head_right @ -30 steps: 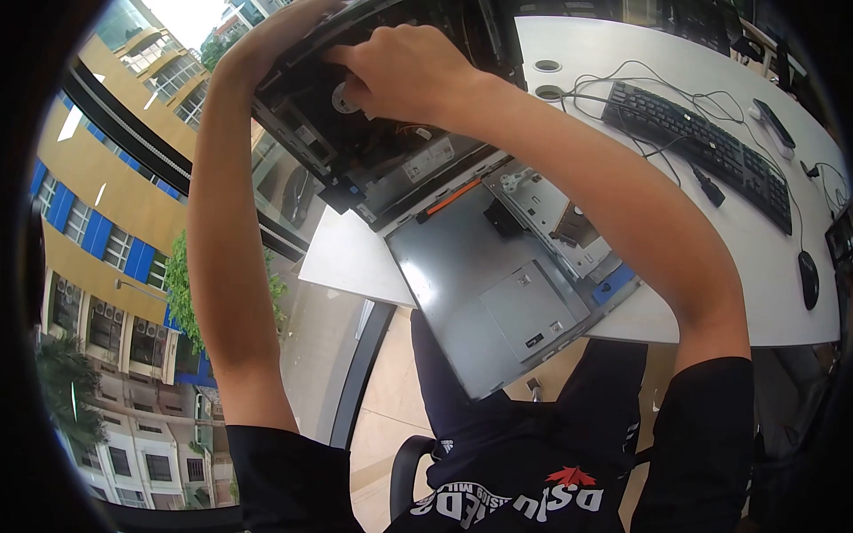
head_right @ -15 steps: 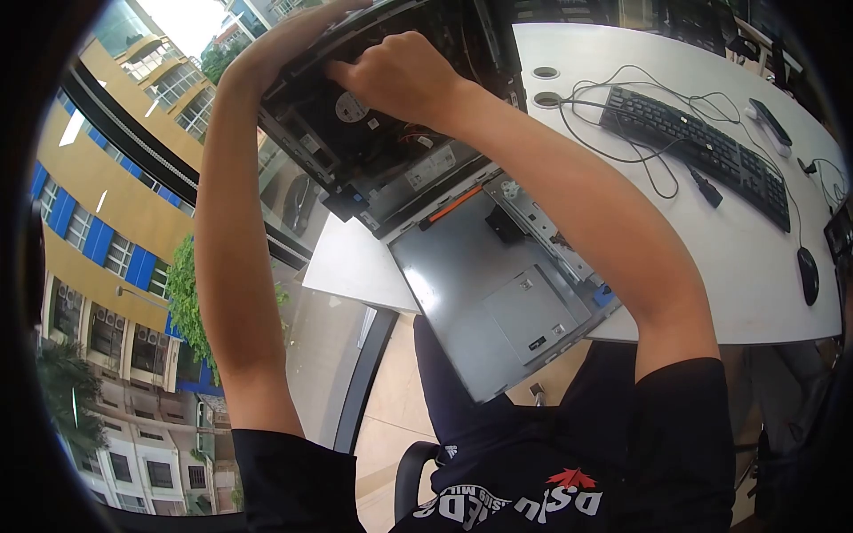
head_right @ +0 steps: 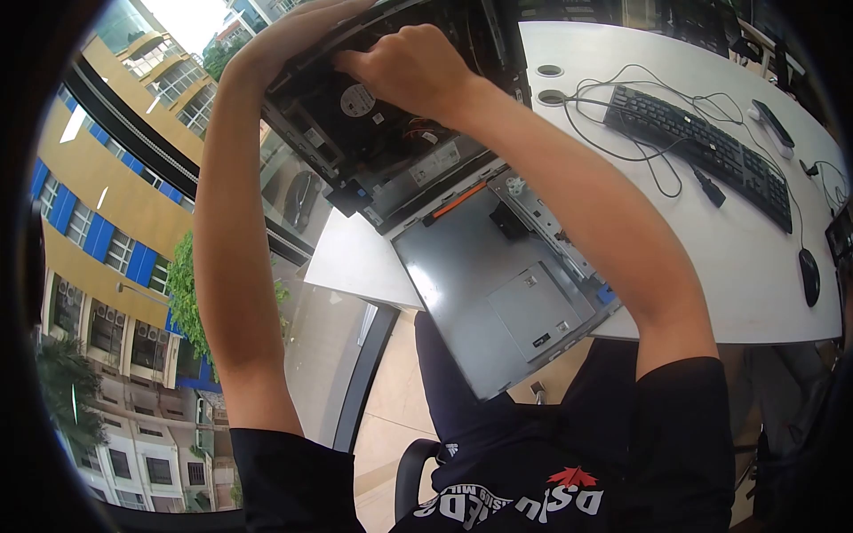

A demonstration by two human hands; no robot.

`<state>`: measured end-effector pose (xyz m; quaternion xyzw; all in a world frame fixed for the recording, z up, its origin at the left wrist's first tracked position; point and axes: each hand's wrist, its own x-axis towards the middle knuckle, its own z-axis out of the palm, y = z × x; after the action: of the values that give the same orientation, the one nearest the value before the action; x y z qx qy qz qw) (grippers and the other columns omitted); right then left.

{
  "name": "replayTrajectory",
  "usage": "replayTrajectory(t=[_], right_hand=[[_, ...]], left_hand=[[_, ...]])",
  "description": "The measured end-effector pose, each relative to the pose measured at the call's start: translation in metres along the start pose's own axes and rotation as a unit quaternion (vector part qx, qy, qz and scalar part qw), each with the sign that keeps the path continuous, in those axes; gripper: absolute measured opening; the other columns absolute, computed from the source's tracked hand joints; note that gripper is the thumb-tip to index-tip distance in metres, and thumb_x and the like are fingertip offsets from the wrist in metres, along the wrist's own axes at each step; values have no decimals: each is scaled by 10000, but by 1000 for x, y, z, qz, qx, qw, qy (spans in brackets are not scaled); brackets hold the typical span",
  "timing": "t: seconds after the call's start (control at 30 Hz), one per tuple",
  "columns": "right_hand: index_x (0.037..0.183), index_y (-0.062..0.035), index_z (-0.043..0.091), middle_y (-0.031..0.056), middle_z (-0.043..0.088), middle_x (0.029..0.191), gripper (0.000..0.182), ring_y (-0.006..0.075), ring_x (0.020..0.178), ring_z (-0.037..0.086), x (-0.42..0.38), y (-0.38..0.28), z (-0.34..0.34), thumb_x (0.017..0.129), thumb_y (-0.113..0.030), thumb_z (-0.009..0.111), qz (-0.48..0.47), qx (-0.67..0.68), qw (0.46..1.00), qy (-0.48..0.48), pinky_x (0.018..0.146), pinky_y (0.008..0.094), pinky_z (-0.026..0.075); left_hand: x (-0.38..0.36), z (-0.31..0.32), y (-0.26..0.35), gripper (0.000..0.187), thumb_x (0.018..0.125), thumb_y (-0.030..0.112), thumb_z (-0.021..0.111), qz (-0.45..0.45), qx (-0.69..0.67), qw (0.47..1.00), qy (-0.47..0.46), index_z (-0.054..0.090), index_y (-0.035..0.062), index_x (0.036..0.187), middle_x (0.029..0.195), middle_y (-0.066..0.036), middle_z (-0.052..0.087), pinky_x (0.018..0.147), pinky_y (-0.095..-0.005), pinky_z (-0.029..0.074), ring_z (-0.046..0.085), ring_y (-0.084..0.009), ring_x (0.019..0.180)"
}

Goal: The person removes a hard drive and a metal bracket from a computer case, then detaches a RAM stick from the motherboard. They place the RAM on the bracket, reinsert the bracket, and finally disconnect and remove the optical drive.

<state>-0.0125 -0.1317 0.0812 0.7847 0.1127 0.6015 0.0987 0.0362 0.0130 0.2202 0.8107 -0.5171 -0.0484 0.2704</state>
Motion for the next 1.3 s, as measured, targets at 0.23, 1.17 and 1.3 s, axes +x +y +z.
replayTrajectory(t=[0.23,1.17,1.3], right_hand=[[1035,-250,779,35,698,646,108,197,514,665,7,11,-4,950,-281,720,-47,19,999,-1,456,306,488],[1437,-289,600,69,662,574,458,192,459,655,-12,5,-14,979,-286,621,-12,-37,995,-90,436,306,510],[1401,-232,637,95,709,649,465,229,522,698,-11,-3,-18,940,-287,657,6,-16,994,-105,481,337,547]], left_hand=[[25,-4,-25,539,1026,414,600,6,-26,1000,-9,618,44,1418,1392,-141,643,1059,-332,482,613,-235,1224],[-66,11,-79,514,966,377,732,53,131,962,235,659,97,1390,1131,-121,763,901,-292,523,697,-148,1018],[-67,18,-73,508,953,418,726,46,135,951,273,691,109,1354,1108,-111,767,881,-281,521,701,-141,972]])
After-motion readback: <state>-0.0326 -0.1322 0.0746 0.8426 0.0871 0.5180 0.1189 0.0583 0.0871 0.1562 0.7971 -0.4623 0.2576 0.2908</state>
